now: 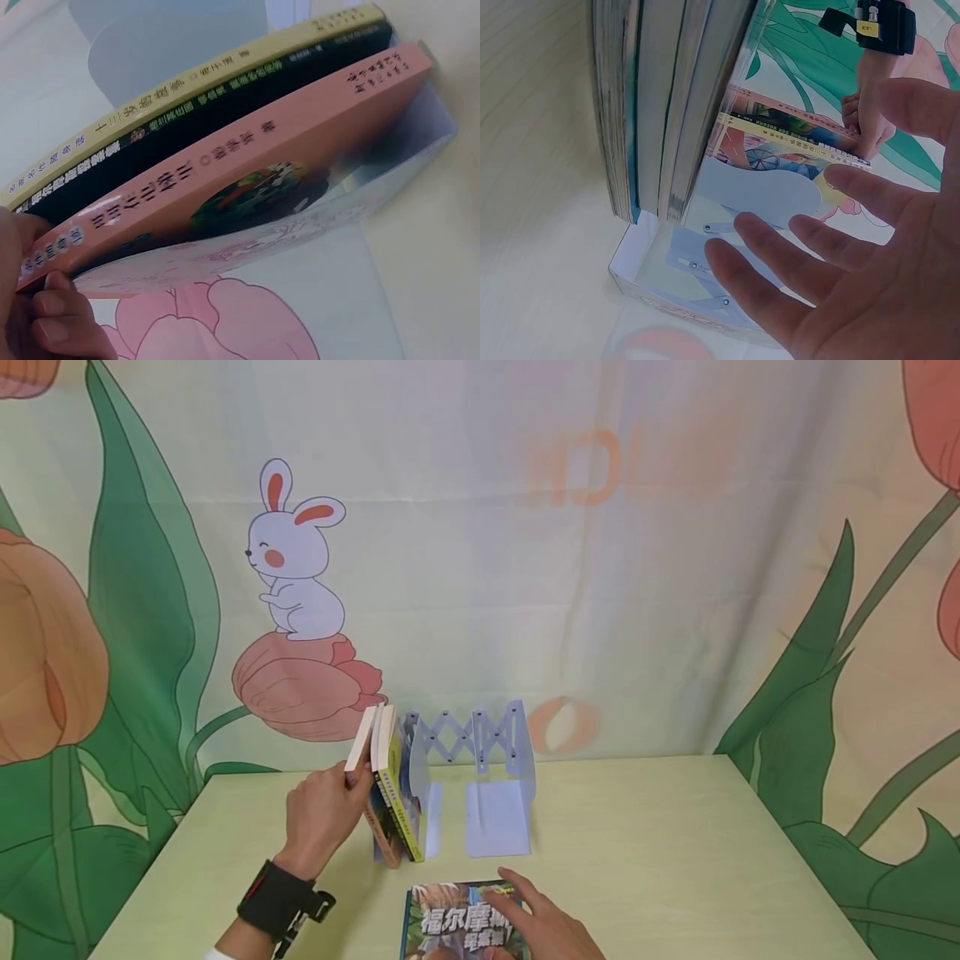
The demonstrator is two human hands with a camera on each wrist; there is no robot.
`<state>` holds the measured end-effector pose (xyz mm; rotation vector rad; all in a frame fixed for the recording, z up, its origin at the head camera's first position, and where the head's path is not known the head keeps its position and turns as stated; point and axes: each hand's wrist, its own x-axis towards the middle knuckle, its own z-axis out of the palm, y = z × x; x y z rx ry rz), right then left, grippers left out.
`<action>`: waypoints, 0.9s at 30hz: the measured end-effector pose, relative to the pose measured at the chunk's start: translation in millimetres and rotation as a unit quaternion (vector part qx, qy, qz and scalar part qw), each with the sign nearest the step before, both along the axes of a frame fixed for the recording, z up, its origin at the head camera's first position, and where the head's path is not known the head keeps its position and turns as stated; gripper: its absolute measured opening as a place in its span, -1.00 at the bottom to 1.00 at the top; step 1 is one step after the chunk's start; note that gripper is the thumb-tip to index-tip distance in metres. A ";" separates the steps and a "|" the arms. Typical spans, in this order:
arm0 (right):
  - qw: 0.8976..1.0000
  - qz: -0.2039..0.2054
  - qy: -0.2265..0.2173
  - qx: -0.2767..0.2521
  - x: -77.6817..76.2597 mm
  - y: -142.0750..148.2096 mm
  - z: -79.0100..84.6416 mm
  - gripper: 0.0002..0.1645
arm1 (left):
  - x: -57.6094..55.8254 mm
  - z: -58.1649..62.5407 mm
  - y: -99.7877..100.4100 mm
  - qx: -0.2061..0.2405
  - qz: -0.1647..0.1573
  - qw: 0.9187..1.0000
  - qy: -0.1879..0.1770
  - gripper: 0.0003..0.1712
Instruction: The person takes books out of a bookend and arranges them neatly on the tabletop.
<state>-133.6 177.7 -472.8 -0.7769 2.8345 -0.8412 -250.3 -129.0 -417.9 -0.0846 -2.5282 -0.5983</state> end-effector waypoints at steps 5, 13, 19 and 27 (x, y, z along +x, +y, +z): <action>1.000 0.001 0.004 0.010 0.0 -0.5 0.8 -0.35 | -0.7 -1.3 0.6 0.022 0.000 1.000 -0.001 -0.52; 1.000 0.001 -0.001 0.017 -0.3 -0.9 2.8 -0.34 | -1.3 -2.3 1.6 0.037 -0.001 0.999 0.033 -0.50; 1.000 0.001 -0.008 0.021 -1.2 -0.8 2.8 -0.33 | -0.9 0.3 1.8 0.036 -0.002 0.997 0.071 -0.48; 1.000 0.000 -0.006 0.022 -0.8 -0.7 3.2 -0.32 | -0.6 6.0 1.2 0.042 -0.010 0.993 0.111 -0.48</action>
